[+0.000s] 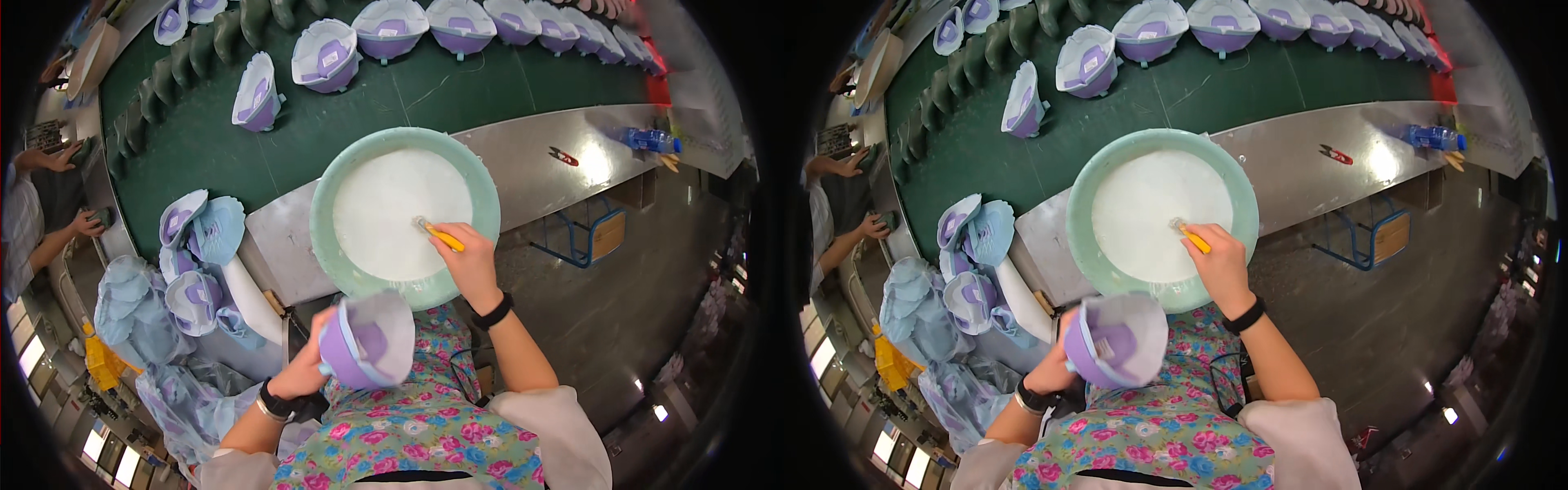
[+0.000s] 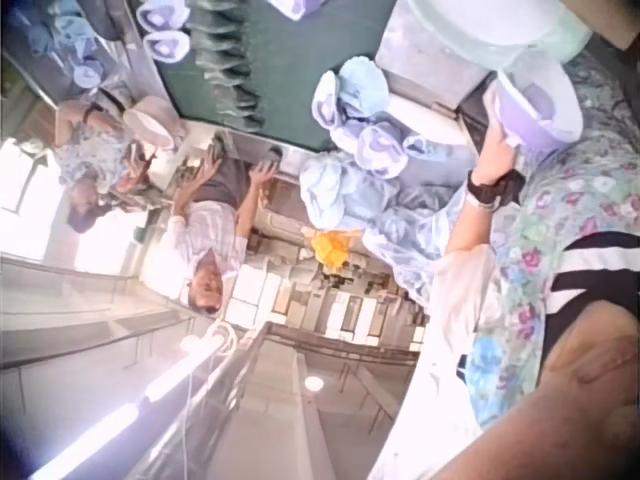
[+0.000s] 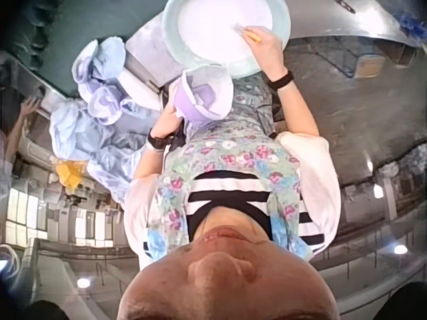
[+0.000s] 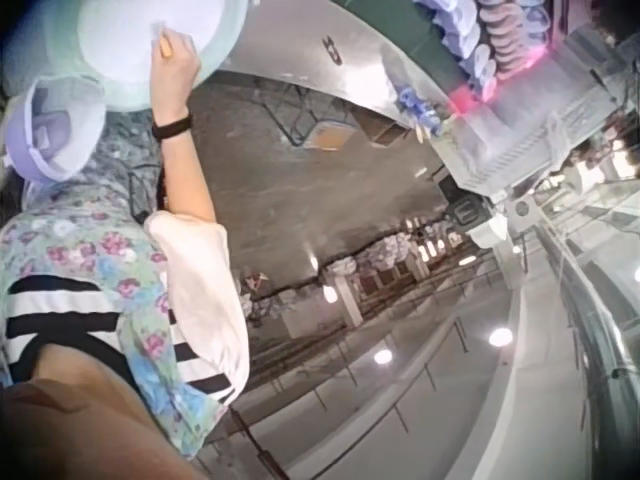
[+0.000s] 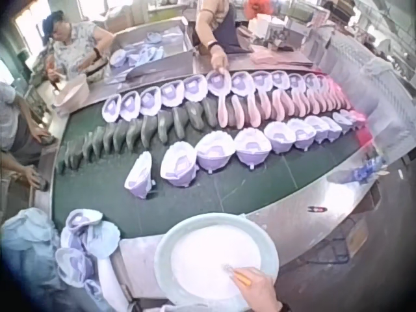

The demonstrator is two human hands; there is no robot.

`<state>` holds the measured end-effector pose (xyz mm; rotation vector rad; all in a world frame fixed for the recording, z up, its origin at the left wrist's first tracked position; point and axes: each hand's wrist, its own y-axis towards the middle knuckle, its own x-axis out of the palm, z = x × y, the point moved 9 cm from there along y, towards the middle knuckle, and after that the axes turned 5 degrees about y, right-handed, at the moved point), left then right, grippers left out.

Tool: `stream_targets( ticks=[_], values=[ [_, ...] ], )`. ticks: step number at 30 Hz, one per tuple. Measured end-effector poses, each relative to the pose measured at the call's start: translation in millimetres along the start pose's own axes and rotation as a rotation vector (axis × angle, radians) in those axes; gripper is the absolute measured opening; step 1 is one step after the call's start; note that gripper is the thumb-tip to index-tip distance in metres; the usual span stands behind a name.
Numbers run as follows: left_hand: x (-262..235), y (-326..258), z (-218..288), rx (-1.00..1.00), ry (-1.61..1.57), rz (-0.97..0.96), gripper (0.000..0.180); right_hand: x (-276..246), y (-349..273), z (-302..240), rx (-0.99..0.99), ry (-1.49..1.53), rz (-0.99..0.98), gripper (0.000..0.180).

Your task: The person paints the interior of purple shoe parts with white paint using a brush. They pick up each part from a conveyor belt, dip the brush into a bowl of white paint, and apply the paint to the inside surface before placing the part back on the belt.

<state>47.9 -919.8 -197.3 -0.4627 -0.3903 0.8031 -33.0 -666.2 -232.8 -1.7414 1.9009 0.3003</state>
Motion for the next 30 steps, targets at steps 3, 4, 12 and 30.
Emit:
stream_targets(
  ticks=[3,4,12,30],
  values=[
    [-16.2,18.2,-17.5,-0.093,-0.163,0.258,0.066,-0.1,-0.2,11.3,0.030,-0.020,0.003,0.019],
    [-18.7,22.1,-27.0,-0.130,-0.272,0.305,0.065,-7.4,-2.1,6.2,0.031,0.014,0.028,0.020],
    [12.4,53.9,-35.1,-0.142,-0.699,0.201,0.070,-47.8,-3.2,-90.8,-0.067,0.501,-0.180,0.020],
    [-31.9,47.1,-6.7,0.106,-0.273,0.604,0.045,-65.9,-42.2,-61.8,0.419,0.516,-0.130,0.016]
  ],
)
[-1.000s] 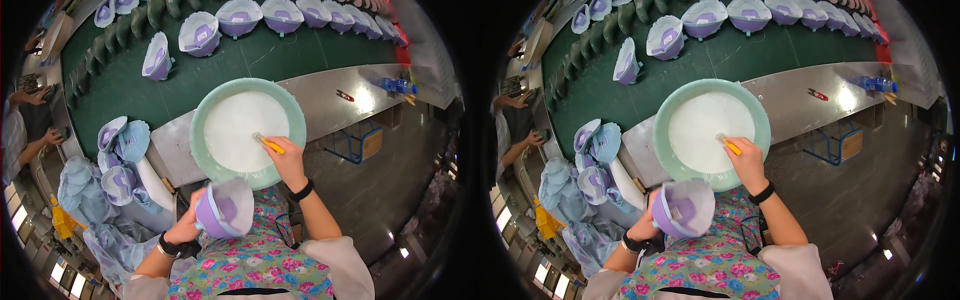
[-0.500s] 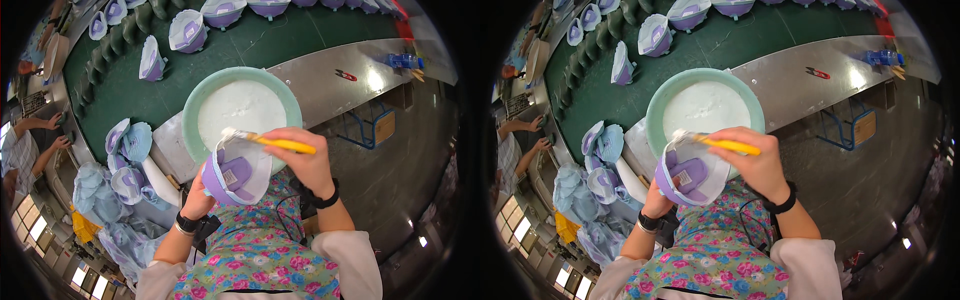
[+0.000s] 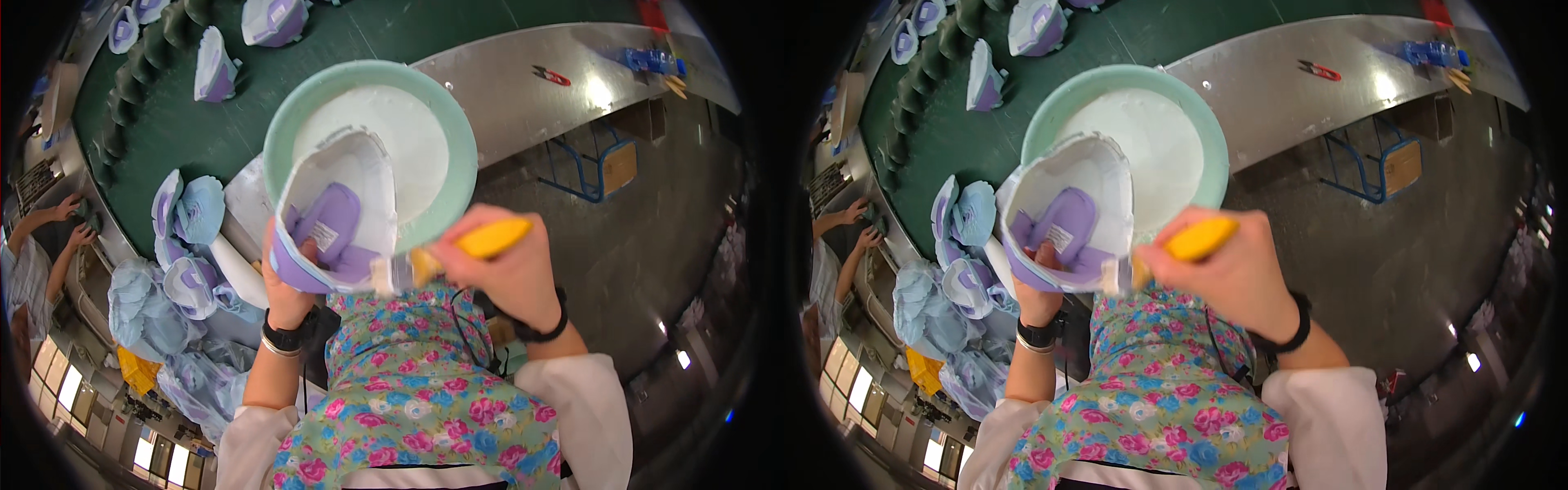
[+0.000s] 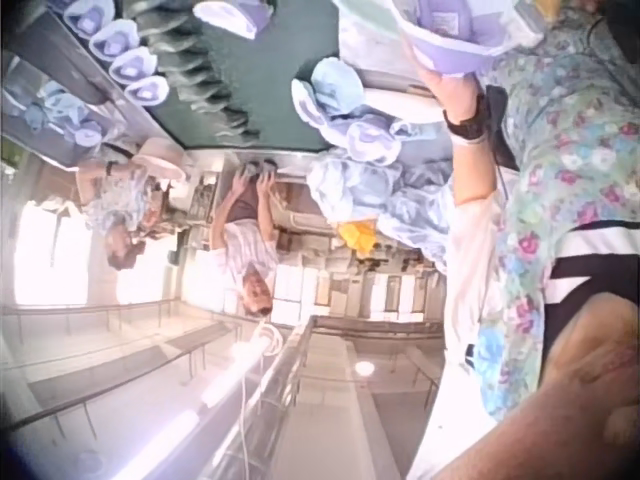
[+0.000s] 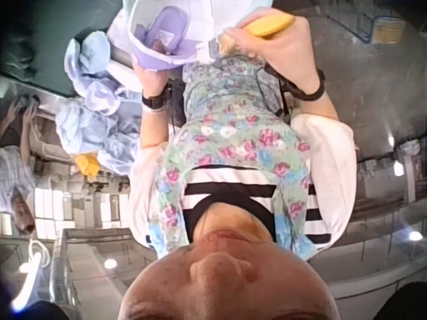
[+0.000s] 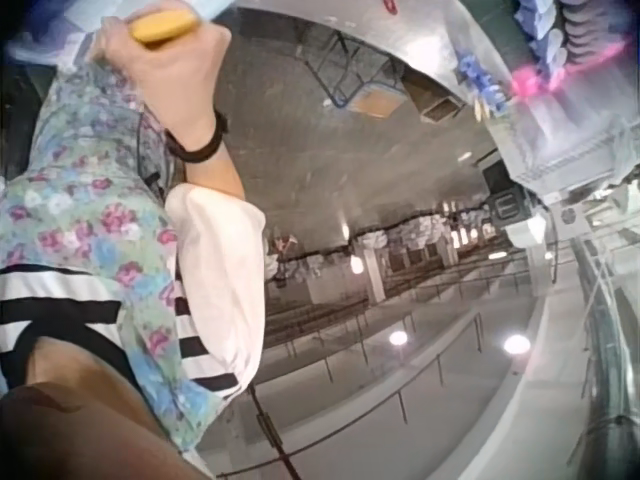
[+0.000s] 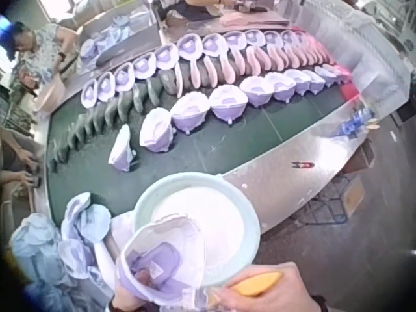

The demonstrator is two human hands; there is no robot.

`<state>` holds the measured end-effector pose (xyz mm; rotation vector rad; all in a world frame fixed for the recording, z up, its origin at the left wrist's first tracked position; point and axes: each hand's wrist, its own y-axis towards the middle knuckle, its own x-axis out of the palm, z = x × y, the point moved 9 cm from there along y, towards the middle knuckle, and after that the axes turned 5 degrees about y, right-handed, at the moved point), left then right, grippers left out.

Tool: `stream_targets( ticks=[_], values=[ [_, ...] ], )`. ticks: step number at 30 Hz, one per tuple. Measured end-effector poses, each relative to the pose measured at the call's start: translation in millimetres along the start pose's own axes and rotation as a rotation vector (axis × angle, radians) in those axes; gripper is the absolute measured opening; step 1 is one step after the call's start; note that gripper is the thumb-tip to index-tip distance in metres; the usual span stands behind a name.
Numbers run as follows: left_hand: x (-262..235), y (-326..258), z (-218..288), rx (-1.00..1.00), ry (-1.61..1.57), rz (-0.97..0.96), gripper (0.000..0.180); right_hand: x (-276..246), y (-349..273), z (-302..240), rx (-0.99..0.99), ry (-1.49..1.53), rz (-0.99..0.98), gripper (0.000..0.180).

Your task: The person paints the interior of purple shoe parts with white paint using a brush. They pick up each part from a conveyor belt, dip the brush into a bowl of white paint, and apply the paint to the inside surface before placing the part back on the belt.

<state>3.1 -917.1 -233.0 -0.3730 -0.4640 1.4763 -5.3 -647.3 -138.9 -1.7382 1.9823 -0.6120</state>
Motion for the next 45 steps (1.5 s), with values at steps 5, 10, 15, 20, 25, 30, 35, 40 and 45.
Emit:
stream_targets(
  ticks=[5,10,15,20,25,30,35,40,45],
  values=[
    [-10.2,0.7,-4.7,-0.075,-0.272,0.090,0.021,-22.1,32.8,3.8,-0.241,-0.250,0.109,0.017],
    [-15.5,3.7,-16.4,-0.287,-0.532,0.039,0.039,-35.1,22.3,-37.4,-0.443,-0.295,0.122,0.014],
    [1.1,-10.4,-11.4,-0.217,-0.508,-0.189,0.039,-10.2,14.1,-88.5,-0.509,-0.312,-0.069,0.013],
    [39.6,-14.6,-3.9,-0.146,-0.412,-0.461,0.045,77.1,-0.9,-126.2,-0.711,-0.206,-0.520,0.017],
    [58.6,-16.2,7.1,-0.062,-0.398,-0.629,0.044,106.1,19.4,-124.2,-0.738,-0.263,-0.530,0.012],
    [58.3,-23.5,24.8,-0.505,-0.796,-0.557,0.044,65.5,41.4,-95.0,-0.462,-0.535,-0.286,0.014],
    [-29.7,29.2,0.6,-0.484,-0.872,-0.330,0.033,33.5,34.3,-86.0,-0.045,-0.306,-0.044,0.015],
    [-165.9,162.7,16.9,0.230,-0.475,0.292,0.048,55.5,50.3,-92.5,-0.082,-0.197,0.005,0.011],
    [-189.2,249.1,1.2,0.255,-0.716,0.270,0.067,107.6,66.7,-82.2,-0.043,-0.164,-0.085,0.009]
  ],
)
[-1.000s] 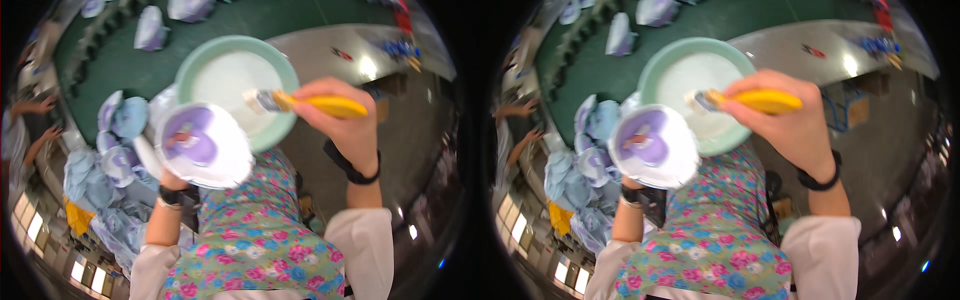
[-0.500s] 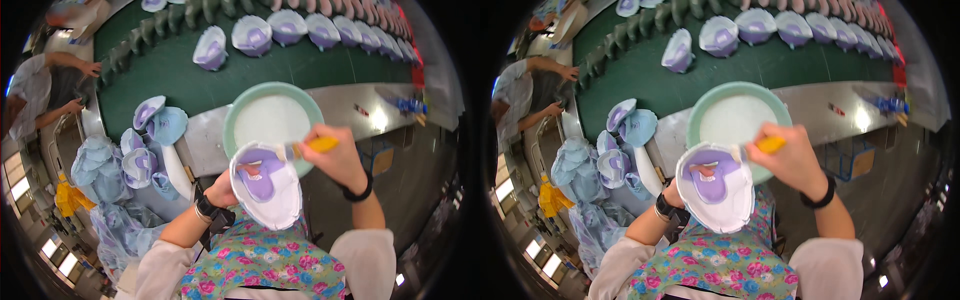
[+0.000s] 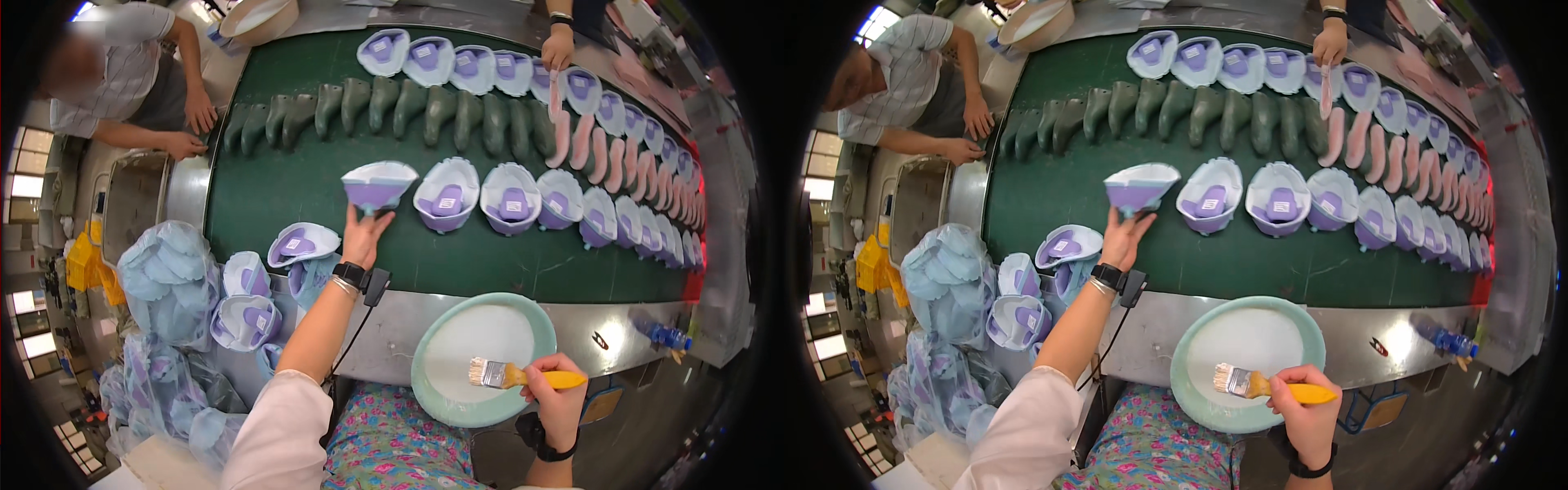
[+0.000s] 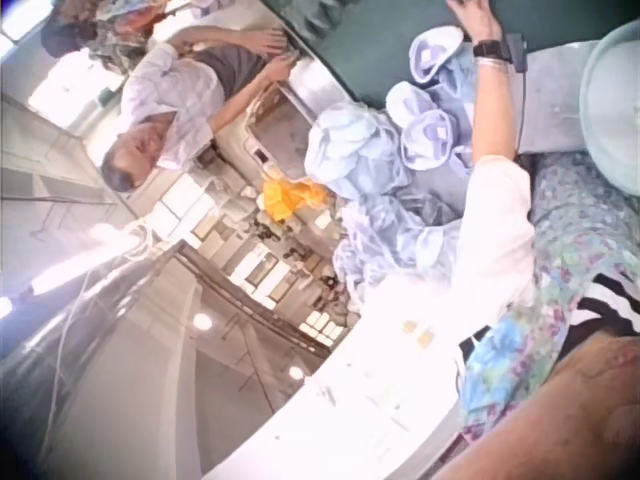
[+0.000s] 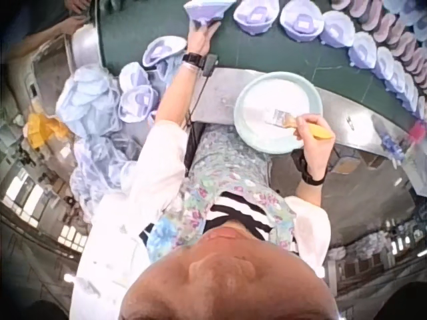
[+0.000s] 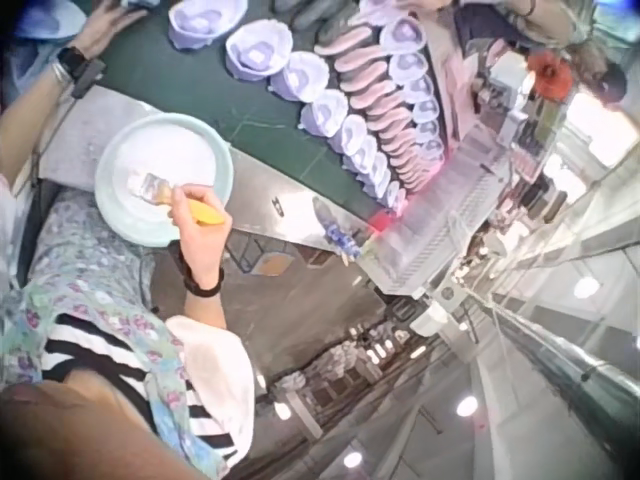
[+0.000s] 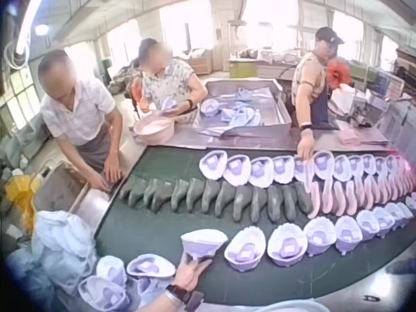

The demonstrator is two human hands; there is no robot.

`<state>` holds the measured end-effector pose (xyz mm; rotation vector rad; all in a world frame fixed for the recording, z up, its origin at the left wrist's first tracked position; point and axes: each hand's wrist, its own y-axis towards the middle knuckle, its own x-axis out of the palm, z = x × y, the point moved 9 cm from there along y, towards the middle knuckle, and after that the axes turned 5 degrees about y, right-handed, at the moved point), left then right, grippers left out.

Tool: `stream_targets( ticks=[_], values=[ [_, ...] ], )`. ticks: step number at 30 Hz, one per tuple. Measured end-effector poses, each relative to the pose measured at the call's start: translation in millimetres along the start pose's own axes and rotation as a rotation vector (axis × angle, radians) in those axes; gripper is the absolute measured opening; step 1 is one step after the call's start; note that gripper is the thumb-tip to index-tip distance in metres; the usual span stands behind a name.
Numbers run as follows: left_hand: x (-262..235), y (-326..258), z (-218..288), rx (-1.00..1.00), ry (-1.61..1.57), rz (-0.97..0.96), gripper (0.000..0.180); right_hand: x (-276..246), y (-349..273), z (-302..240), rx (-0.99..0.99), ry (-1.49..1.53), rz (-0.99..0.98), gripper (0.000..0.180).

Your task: The person paints the interior of purple shoe parts with white paint using a brush. They pick up each part from a conveyor belt, dip the brush into a bowl of white paint, and apply the paint to the inside surface before placing the part back on the belt.

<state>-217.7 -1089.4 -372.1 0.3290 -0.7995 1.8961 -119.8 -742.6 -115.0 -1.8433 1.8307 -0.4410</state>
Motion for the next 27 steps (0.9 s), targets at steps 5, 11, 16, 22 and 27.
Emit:
stream_targets(
  ticks=[5,11,16,22,27],
  values=[
    [-21.2,-33.3,69.1,-0.021,1.316,0.081,0.032,8.4,9.3,-0.6,-0.105,-0.217,0.050,0.010],
    [-226.3,-4.2,133.8,-0.238,1.552,0.170,0.062,74.6,14.5,-23.2,-0.230,-0.191,-0.120,0.015],
    [-229.5,4.2,125.2,-0.160,1.368,0.314,0.039,120.6,8.7,-29.8,-0.288,-0.343,-0.210,0.011],
    [-57.5,-99.3,174.3,0.454,1.034,0.519,0.049,187.0,-10.9,-54.2,-0.649,-0.517,-0.325,0.023],
    [50.5,-192.9,126.4,0.105,0.383,0.131,0.059,223.3,-31.6,-59.5,-0.804,-0.728,-0.297,0.036]
  ],
)
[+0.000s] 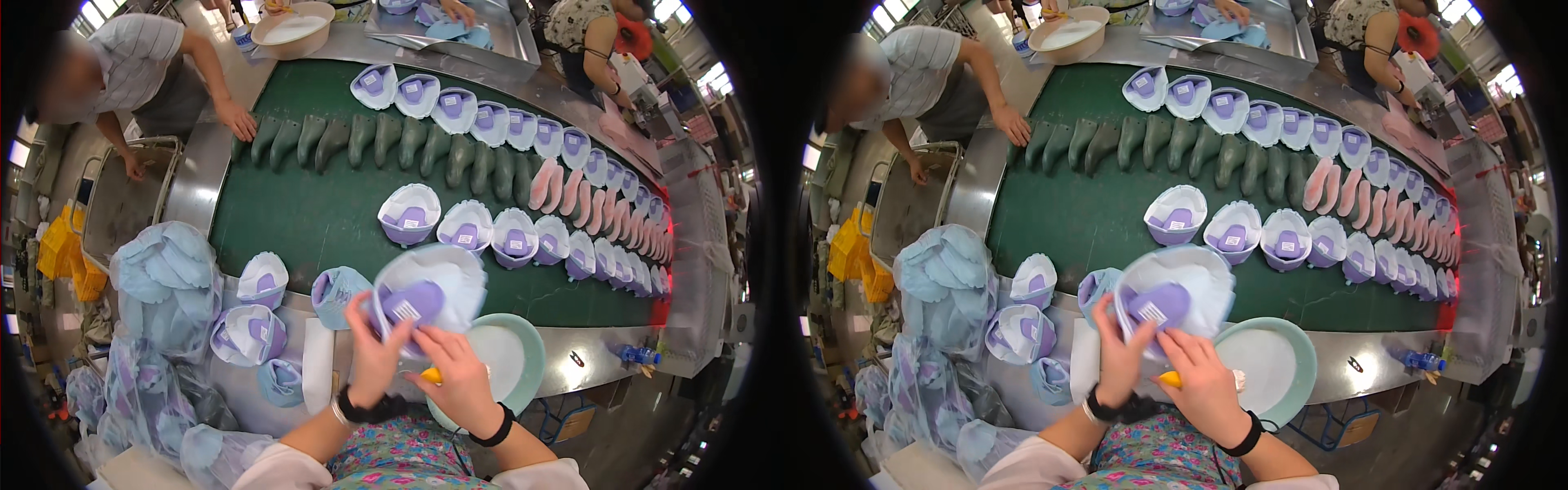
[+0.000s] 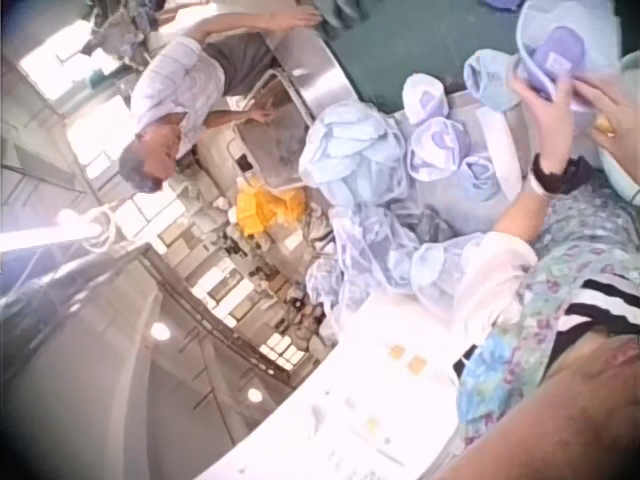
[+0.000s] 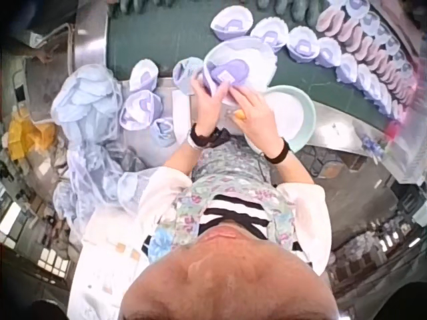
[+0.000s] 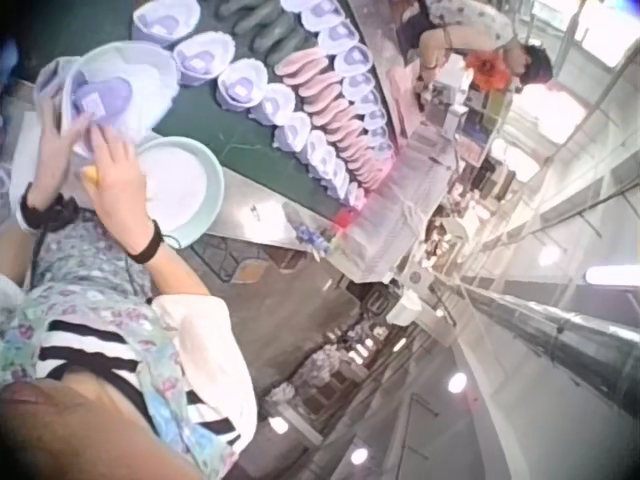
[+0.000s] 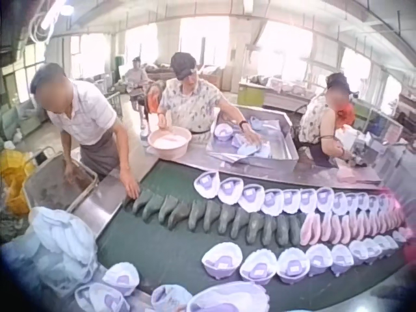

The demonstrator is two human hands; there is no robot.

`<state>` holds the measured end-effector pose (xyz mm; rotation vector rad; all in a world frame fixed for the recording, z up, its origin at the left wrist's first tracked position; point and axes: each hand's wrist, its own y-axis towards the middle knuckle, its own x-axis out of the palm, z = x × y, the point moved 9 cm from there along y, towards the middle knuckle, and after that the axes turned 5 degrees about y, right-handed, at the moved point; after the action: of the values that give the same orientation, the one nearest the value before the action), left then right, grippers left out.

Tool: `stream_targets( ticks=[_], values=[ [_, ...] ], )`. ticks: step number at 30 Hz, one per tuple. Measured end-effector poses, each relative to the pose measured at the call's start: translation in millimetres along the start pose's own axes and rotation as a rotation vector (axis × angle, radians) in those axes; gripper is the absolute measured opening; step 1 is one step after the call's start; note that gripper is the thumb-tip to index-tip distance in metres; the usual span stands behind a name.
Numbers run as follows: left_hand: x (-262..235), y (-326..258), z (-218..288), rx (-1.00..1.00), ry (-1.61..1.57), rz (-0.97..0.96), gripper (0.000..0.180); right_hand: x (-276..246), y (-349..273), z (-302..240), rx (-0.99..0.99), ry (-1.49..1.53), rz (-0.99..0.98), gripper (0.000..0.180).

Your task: The person paints the interior of purple shoe parts with white paint using a brush. They pick up each part from a conveyor belt, dip the brush into a bowl of white paint, and apply the paint to the inside surface before placing the part back on the belt.

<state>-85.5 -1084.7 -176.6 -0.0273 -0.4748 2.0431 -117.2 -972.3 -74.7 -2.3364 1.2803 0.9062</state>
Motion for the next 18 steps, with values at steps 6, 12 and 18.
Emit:
stream_targets(
  ticks=[6,12,18],
  values=[
    [-7.0,-41.8,-20.6,-0.125,-0.160,-0.407,0.074,-19.4,-42.2,9.5,-0.056,-0.041,0.012,0.034],
    [19.8,-79.5,5.3,0.105,0.285,-0.726,0.076,1.9,-85.3,11.6,0.096,0.397,-0.400,0.029],
    [5.7,-137.4,-50.5,-0.243,0.212,-0.729,0.057,-64.6,-124.9,70.5,0.091,0.155,0.076,0.021]
  ],
)
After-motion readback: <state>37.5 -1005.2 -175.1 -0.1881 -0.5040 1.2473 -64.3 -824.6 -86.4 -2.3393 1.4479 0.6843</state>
